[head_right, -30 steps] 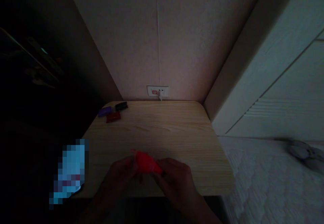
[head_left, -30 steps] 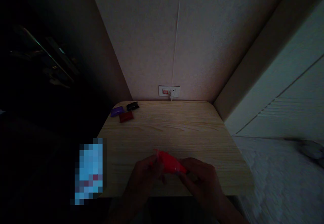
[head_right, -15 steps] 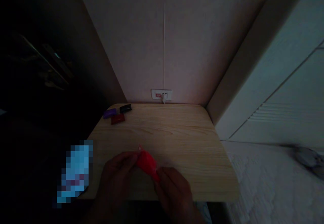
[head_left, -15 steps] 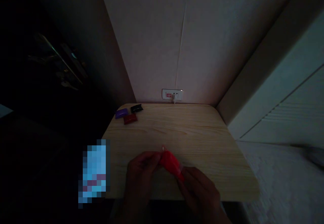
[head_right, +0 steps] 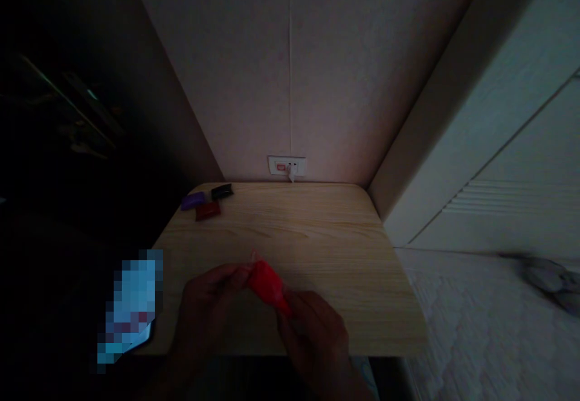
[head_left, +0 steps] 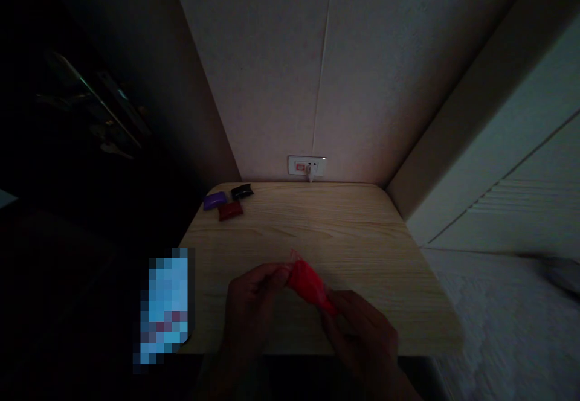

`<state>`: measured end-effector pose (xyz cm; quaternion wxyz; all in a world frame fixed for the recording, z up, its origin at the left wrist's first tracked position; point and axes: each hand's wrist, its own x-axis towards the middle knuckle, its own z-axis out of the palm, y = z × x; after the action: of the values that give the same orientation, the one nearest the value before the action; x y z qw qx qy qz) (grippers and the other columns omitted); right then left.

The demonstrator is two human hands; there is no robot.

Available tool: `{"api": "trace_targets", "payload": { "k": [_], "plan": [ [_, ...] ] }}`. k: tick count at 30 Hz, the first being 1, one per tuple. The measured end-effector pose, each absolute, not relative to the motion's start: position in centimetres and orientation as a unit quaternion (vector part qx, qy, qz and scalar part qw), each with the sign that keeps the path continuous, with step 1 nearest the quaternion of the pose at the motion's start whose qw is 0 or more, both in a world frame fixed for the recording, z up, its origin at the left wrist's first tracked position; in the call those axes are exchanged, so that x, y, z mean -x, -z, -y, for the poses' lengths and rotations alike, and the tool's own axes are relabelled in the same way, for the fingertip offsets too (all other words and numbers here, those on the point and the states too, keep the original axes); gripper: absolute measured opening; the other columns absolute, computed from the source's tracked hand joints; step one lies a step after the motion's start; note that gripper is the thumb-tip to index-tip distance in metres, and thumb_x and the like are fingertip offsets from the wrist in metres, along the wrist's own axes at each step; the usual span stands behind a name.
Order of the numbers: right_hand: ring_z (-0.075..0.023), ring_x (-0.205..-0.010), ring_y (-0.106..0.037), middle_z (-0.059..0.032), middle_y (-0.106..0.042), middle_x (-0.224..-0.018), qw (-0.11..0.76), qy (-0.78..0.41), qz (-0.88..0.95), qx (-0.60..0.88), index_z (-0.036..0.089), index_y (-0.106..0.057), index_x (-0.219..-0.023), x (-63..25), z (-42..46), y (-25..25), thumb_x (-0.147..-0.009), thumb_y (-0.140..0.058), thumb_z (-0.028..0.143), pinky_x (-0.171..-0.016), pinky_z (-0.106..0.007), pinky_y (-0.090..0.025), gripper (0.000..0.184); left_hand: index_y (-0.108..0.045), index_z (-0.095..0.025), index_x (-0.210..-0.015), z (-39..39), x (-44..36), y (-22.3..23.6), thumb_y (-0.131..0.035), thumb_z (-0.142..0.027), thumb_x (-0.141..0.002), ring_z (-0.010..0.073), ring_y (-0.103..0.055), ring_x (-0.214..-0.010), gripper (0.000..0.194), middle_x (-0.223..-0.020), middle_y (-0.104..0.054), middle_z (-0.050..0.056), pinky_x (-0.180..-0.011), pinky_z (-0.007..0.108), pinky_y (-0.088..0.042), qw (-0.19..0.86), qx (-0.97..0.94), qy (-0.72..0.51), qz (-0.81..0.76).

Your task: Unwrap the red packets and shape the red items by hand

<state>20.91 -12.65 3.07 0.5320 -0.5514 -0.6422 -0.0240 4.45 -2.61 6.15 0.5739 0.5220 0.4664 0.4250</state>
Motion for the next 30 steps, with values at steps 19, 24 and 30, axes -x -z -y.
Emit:
{"api": "trace_targets", "payload": {
  "k": [19,24,30],
  "plan": [
    [-0.0263,-0.099,-0.07,-0.0129,-0.072,-0.114,0.497,-0.323,0.592,0.545,0.02,-0.063,-0.128,-24.0,10.6,-7.4,-0.098,-0.054,0.058,-0.084,-0.038,-0.058,0.05,-0.078,-0.016,-0.072,0.9,-5.4,-7.9,-0.069,-0.039,-0.084,0.0186,-0.066,-0.066,0.027,-0.067,-0.074,0.003,-0.064,0.025,-0.049,0.505,-0.605,-0.386,-0.479],
    [-0.0244,-0.096,-0.072,-0.0105,-0.075,-0.111,0.507,-0.466,0.567,0.453,0.021,-0.062,-0.135,-24.3,7.7,-8.3,-0.095,-0.054,0.067,-0.08,-0.036,-0.059,0.061,-0.081,-0.018,-0.083,0.1,-6.1,-8.2,-0.063,-0.035,-0.09,0.0209,-0.072,-0.077,0.025,-0.081,-0.08,0.004,-0.073,0.026,-0.052,0.493,-0.619,-0.403,-0.459],
    [-0.0179,-0.072,-0.069,-0.0053,-0.077,-0.08,0.485,-0.422,0.56,0.522,0.017,-0.079,-0.095,-23.8,4.5,-8.2,-0.094,-0.068,0.044,-0.066,-0.028,-0.054,0.029,-0.08,-0.02,-0.086,-0.1,-6.5,-8.5,-0.059,-0.029,-0.094,0.0194,-0.072,-0.08,0.024,-0.083,-0.08,0.003,-0.076,0.025,-0.051,0.484,-0.663,-0.391,-0.416]
  ]
}}
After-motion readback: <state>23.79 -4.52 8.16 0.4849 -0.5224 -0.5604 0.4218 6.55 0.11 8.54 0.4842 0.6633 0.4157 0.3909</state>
